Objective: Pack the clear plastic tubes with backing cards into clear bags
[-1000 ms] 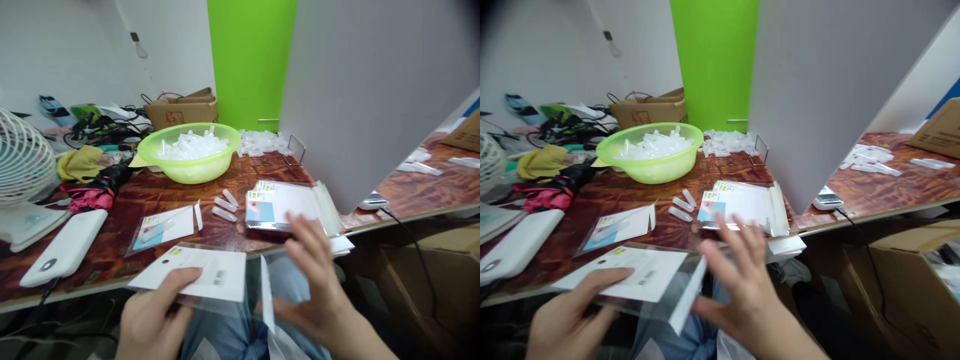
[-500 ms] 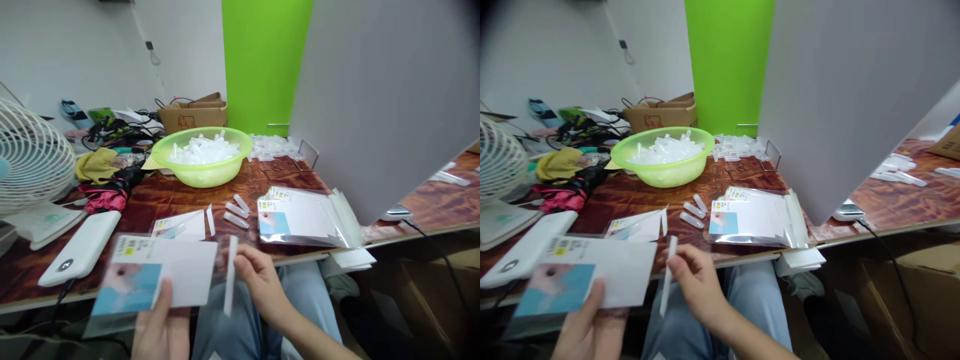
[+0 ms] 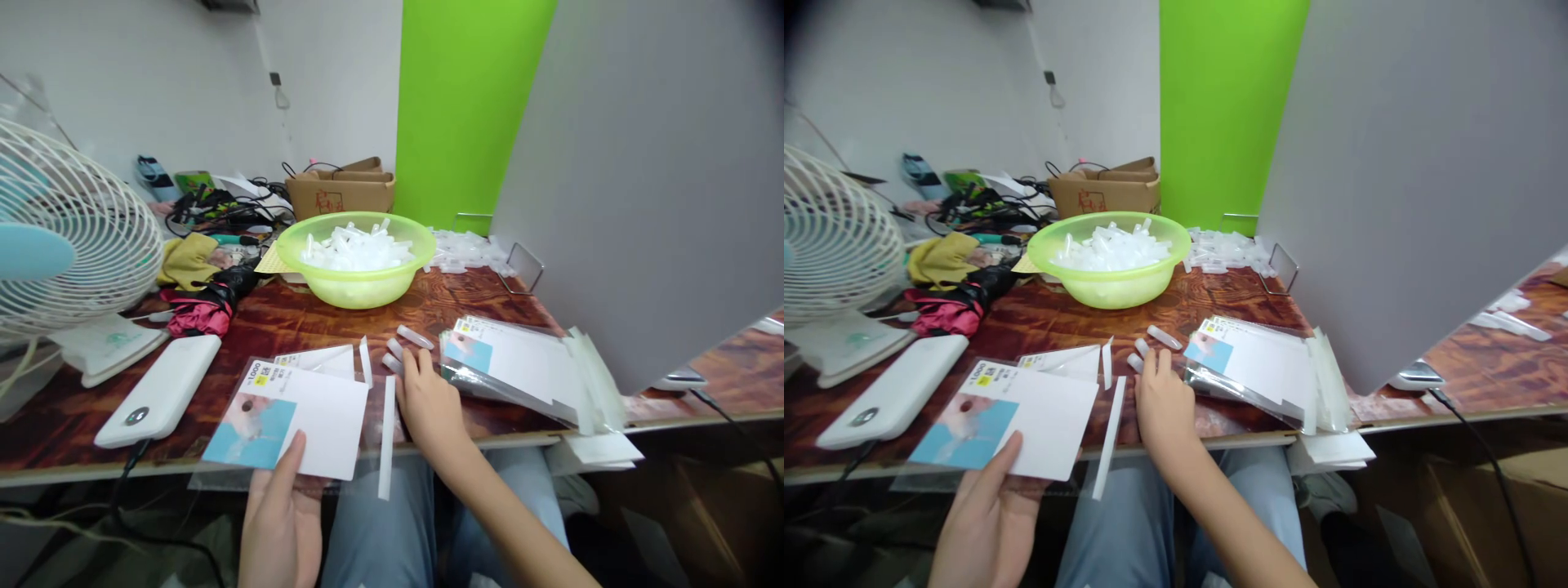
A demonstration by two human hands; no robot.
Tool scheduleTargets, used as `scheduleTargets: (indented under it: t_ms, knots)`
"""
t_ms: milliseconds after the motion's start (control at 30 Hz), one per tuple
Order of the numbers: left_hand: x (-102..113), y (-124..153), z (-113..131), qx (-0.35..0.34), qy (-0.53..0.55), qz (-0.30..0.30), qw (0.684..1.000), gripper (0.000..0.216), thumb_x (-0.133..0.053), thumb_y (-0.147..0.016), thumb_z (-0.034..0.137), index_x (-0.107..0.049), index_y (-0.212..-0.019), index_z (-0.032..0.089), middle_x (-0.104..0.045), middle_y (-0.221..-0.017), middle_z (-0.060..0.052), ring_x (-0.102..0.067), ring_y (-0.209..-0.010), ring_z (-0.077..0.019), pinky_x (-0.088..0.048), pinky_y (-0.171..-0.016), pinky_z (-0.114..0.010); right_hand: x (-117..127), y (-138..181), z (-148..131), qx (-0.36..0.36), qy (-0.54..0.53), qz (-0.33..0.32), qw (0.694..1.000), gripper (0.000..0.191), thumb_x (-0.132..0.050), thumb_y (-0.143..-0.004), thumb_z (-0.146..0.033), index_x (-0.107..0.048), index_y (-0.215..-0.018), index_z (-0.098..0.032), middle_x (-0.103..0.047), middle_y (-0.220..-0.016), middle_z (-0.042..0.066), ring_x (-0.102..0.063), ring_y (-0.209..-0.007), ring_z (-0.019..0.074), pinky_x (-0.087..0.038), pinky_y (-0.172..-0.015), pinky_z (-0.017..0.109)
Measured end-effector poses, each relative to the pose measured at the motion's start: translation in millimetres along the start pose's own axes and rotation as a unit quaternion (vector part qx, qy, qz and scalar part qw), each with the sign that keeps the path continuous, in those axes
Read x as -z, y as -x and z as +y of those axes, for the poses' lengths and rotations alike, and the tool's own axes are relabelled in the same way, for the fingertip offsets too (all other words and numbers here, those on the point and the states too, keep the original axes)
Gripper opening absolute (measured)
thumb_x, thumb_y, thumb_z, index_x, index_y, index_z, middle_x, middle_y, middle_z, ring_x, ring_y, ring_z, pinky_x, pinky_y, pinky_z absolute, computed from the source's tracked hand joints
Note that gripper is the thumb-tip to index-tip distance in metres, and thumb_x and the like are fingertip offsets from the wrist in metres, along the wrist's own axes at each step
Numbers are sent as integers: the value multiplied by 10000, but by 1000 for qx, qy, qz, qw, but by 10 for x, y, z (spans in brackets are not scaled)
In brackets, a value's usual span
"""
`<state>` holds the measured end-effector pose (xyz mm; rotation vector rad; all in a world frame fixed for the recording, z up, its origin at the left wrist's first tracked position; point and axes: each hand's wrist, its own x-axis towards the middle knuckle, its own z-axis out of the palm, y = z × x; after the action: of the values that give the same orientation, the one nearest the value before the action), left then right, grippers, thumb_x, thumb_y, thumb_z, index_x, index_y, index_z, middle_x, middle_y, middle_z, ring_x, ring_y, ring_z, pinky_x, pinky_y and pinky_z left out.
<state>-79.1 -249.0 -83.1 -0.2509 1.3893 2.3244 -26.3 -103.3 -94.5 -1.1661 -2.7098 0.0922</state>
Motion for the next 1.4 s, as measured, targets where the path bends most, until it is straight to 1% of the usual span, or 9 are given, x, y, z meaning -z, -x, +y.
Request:
scheduleTargets:
  t_ms: [300,467,533,633,667,867,1067,1233,1400]
  knots:
    - [-40,28,78,-121,35,1,992,403,-709,-788,243,-649,-1179,326,-708,-1137,27,-678,-975,-146,-553,-784,-159,-19,-16,-41,-39,-52,-17,998,160,-420,-876,-100,-554,-963,-94,-619,-964,166,-696,-738,272,-531,-587,363]
    - [-109,76,128,-121,48,-5,991,392,-677,-820,300,-626,-1204,356,-677,-1211,25,-675,-995,-166,-579,-761,-200,41,242,145,29,-204,-24,978,161,-361,-957,-187,-509,-1014,-158,-629,-896,70,-653,-732,162,-526,-648,268]
    - [-151,82,140,-130,53,-18,990,423,-669,-824,289,-602,-1235,362,-665,-1235,23,-665,-1028,-168,-574,-777,-195,56,416,246,66,-372,-54,924,235,-298,-1001,-302,-483,-1070,-175,-586,-750,1,-595,-617,119,-497,-560,210]
    - [-216,93,130,-131,51,-50,989,454,-692,-798,261,-607,-1238,334,-685,-1200,3,-669,-1024,-173,-568,-792,-193,78,631,367,52,-633,-78,768,274,-444,-955,-410,-505,-1106,-190,-537,-731,-25,-509,-558,89,-460,-512,190]
    - [-234,98,116,-126,48,-62,989,468,-710,-779,251,-614,-1231,320,-692,-1185,-5,-673,-1016,-178,-569,-794,-198,86,679,393,38,-670,-69,738,272,-531,-913,-408,-539,-1084,-197,-544,-757,-20,-501,-571,84,-459,-524,187]
    - [-301,153,-93,-61,-5,-116,991,546,-822,-657,278,-656,-1177,266,-710,-1137,-44,-661,-1055,-216,-563,-820,-222,90,834,417,-14,-682,33,731,211,-681,-807,-361,-703,-965,-224,-683,-839,13,-599,-664,110,-493,-586,180]
    - [-388,202,-248,-79,13,-113,990,604,-801,-667,183,-613,-1229,301,-668,-1231,-22,-609,-1149,-194,-517,-903,-212,29,917,395,-78,-611,222,756,222,-625,-856,-327,-705,-1043,-236,-694,-817,27,-649,-704,143,-543,-675,227]
    - [-423,226,-311,-74,-27,-127,989,668,-805,-636,130,-596,-1249,294,-654,-1255,-16,-612,-1142,-190,-505,-921,-209,6,970,382,-43,-639,201,741,176,-610,-868,-259,-701,-1019,-268,-673,-879,13,-646,-759,128,-533,-666,187]
    - [-438,245,-338,-95,-10,-118,988,632,-778,-662,136,-596,-1243,306,-647,-1266,-7,-537,-1242,-191,-491,-931,-193,-24,1021,442,-138,-625,247,728,178,-623,-871,-277,-688,-1037,-272,-623,-777,-20,-569,-661,89,-485,-634,158]
